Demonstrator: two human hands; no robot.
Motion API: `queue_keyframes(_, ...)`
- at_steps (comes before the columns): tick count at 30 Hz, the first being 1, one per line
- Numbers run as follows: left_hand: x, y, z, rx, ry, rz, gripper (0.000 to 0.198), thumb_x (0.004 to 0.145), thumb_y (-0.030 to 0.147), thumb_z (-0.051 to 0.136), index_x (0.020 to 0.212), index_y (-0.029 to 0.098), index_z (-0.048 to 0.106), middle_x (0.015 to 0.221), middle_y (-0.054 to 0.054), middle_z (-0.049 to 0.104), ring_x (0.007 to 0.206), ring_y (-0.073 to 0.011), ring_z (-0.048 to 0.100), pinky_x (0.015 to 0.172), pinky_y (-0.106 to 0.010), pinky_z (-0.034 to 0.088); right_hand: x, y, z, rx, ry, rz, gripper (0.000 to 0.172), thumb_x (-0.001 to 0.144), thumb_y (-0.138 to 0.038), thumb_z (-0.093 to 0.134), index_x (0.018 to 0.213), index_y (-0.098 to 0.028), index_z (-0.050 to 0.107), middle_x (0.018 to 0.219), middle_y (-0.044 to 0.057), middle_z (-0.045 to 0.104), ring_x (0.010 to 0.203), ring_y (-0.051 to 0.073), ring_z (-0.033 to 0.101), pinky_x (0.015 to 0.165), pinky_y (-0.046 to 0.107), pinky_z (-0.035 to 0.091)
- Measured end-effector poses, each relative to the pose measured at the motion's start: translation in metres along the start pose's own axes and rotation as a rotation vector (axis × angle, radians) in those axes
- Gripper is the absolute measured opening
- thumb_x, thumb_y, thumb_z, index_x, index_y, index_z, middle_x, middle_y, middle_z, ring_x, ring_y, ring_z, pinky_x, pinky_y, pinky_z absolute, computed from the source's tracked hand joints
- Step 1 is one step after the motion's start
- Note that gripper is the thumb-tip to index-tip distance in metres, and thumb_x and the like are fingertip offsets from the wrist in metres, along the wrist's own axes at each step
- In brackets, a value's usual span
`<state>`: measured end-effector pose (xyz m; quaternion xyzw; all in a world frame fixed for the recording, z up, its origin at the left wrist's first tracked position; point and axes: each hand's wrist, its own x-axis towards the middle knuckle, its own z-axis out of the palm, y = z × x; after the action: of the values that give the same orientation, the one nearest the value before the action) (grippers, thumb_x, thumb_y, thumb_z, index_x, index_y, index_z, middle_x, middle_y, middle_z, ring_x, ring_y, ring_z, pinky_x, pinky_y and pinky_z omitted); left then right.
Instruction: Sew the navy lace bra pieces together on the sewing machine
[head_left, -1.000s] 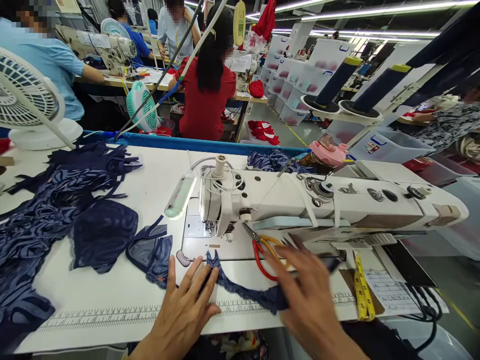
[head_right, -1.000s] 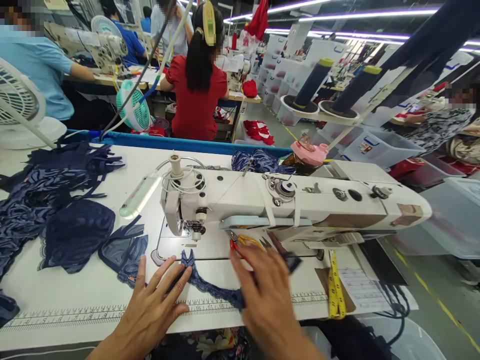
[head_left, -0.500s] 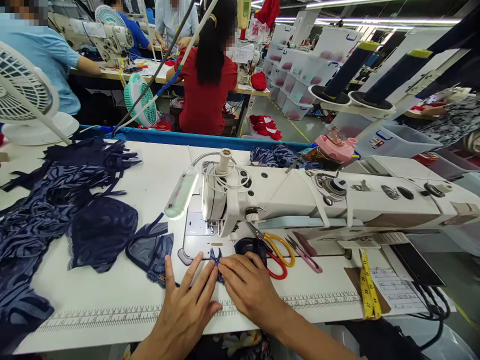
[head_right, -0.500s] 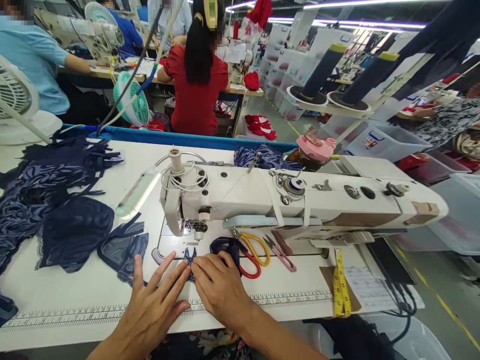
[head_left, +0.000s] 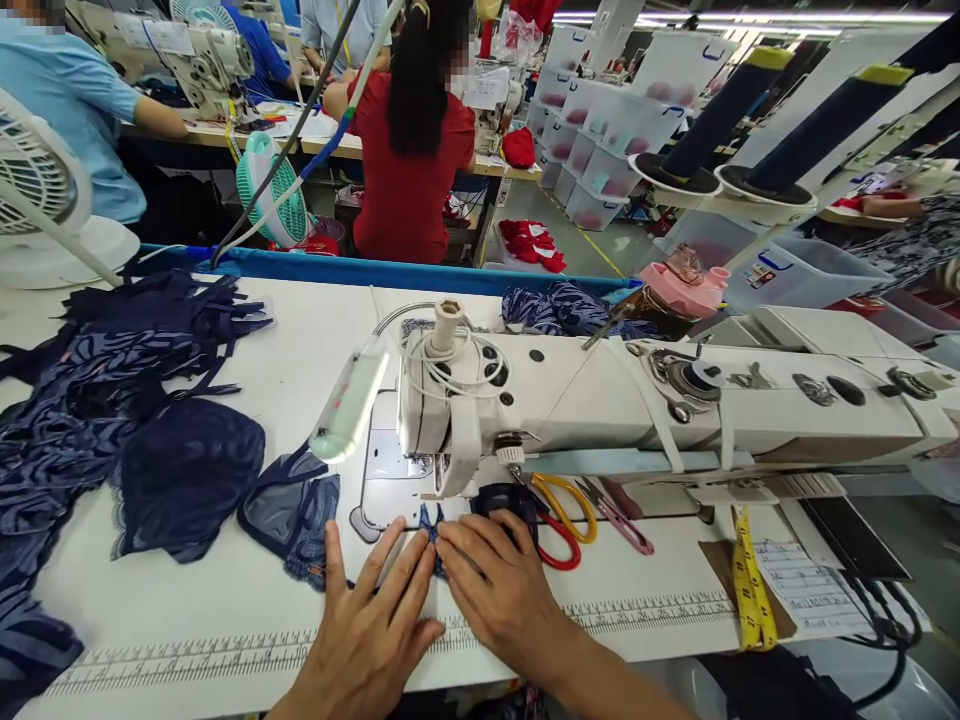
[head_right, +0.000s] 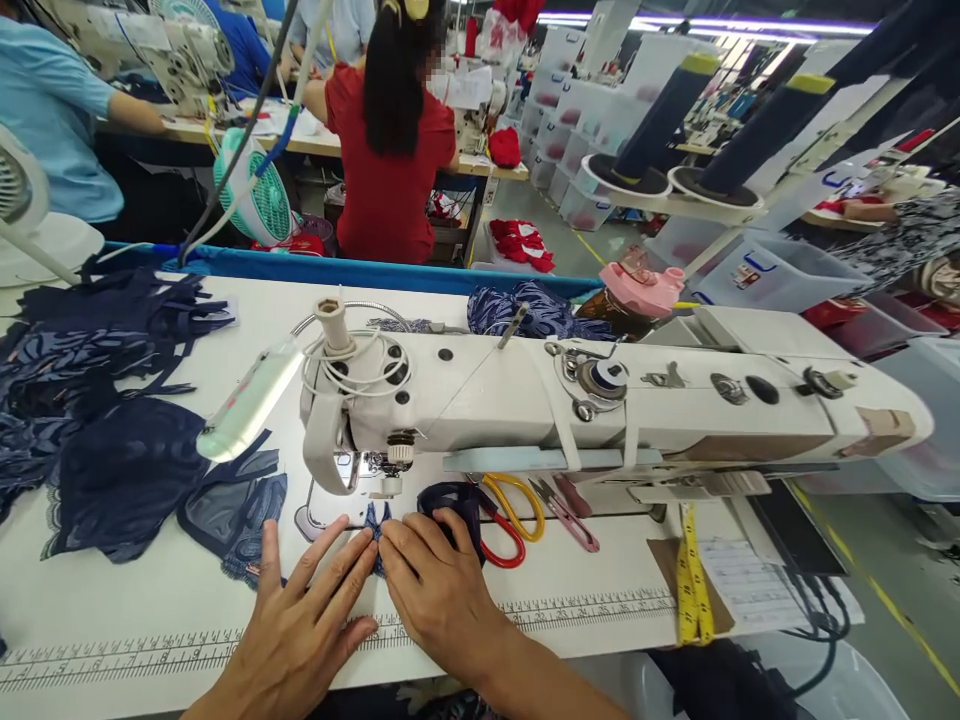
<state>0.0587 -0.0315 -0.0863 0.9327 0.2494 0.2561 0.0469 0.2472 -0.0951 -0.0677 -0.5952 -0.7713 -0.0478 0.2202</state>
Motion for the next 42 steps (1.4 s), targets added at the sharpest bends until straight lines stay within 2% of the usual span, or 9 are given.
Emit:
queue_keyframes(8, 0.005, -0.001, 0.0, 0.005, -0.026, -0.01, 0.044, 0.092, 0.046, 0.058, 0.128, 0.021, 0.06, 0.138, -0.004, 0.059, 0.137, -0.0317, 0.039, 0.117, -0.067, -0.003, 0.001, 0.001, 0.001, 0.049, -0.03, 0.012, 0.027, 0.091, -0.014, 0.05, 0.115, -0.016, 0.062, 0.125, 0.008, 0.065, 0.121, 0.023, 0.052, 0.111, 0.048, 0.029)
queue_keyframes(20, 0.005, -0.002, -0.004, 0.0, -0.015, 0.009, 0.045, 0.092, 0.047, 0.058, 0.129, 0.021, 0.059, 0.138, -0.003, 0.059, 0.135, -0.0299, 0.043, 0.119, -0.064, -0.003, 0.003, 0.002, -0.002, 0.076, -0.048, 0.031, 0.026, 0.092, -0.013, 0.049, 0.114, -0.018, 0.061, 0.123, 0.008, 0.065, 0.117, 0.023, 0.054, 0.112, 0.052, 0.027)
queue_keyframes(23, 0.002, -0.015, -0.024, 0.011, 0.062, 0.012, 0.037, 0.093, 0.033, 0.059, 0.128, 0.019, 0.058, 0.131, -0.006, 0.064, 0.129, -0.0268, 0.051, 0.121, -0.058, 0.016, 0.006, 0.003, -0.007, 0.069, -0.04, 0.026, 0.026, 0.092, -0.012, 0.049, 0.113, -0.019, 0.063, 0.122, 0.007, 0.066, 0.114, 0.023, 0.056, 0.112, 0.051, 0.028)
queue_keyframes(26, -0.006, -0.047, -0.048, 0.092, 0.145, -0.092, 0.032, 0.094, 0.015, 0.053, 0.125, 0.016, 0.058, 0.118, -0.008, 0.068, 0.114, -0.0205, 0.06, 0.111, -0.042, 0.041, 0.014, 0.0, -0.011, 0.094, -0.035, -0.021, 0.034, 0.093, -0.01, 0.047, 0.124, -0.019, 0.059, 0.123, 0.007, 0.065, 0.116, 0.021, 0.056, 0.111, 0.045, 0.03)
queue_keyframes(28, -0.011, -0.069, -0.055, 0.166, 0.131, -0.138, 0.027, 0.098, 0.019, 0.047, 0.122, 0.016, 0.059, 0.114, -0.007, 0.069, 0.108, -0.019, 0.063, 0.102, -0.037, 0.047, 0.02, -0.004, -0.01, 0.132, -0.08, -0.085, 0.037, 0.094, -0.011, 0.047, 0.129, -0.02, 0.056, 0.125, 0.006, 0.064, 0.119, 0.019, 0.055, 0.112, 0.042, 0.03)
queue_keyframes(30, -0.012, -0.083, -0.052, 0.228, 0.076, -0.115, 0.031, 0.101, 0.031, 0.042, 0.122, 0.016, 0.06, 0.116, -0.007, 0.068, 0.106, -0.0209, 0.062, 0.097, -0.038, 0.049, 0.025, -0.005, -0.007, 0.153, -0.103, -0.133, 0.034, 0.095, -0.013, 0.049, 0.126, -0.022, 0.058, 0.122, 0.003, 0.065, 0.119, 0.019, 0.054, 0.113, 0.042, 0.028)
queue_keyframes(32, -0.008, -0.083, -0.04, 0.277, 0.036, -0.074, 0.036, 0.101, 0.037, 0.041, 0.124, 0.016, 0.06, 0.123, -0.009, 0.066, 0.106, -0.0241, 0.061, 0.092, -0.041, 0.049, 0.029, -0.002, -0.005, 0.13, -0.06, -0.134, 0.025, 0.096, -0.017, 0.053, 0.118, -0.023, 0.062, 0.113, 0.002, 0.069, 0.113, 0.018, 0.056, 0.113, 0.043, 0.027)
queue_keyframes(38, 0.022, -0.04, -0.001, 0.305, 0.045, 0.012, 0.036, 0.1, 0.028, 0.042, 0.125, 0.012, 0.062, 0.127, -0.012, 0.066, 0.115, -0.0261, 0.059, 0.103, -0.043, 0.038, 0.04, 0.014, -0.009, 0.024, 0.01, 0.002, 0.015, 0.096, -0.021, 0.054, 0.106, -0.023, 0.065, 0.105, 0.003, 0.069, 0.098, 0.019, 0.059, 0.107, 0.043, 0.03)
queue_keyframes(42, 0.038, -0.032, 0.007, 0.268, 0.022, 0.033, 0.037, 0.101, 0.026, 0.038, 0.125, 0.013, 0.062, 0.124, -0.012, 0.067, 0.115, -0.0252, 0.059, 0.111, -0.047, 0.031, 0.047, 0.016, -0.005, 0.056, -0.042, 0.029, 0.02, 0.097, -0.017, 0.046, 0.106, -0.023, 0.064, 0.096, 0.003, 0.068, 0.089, 0.018, 0.06, 0.1, 0.039, 0.035)
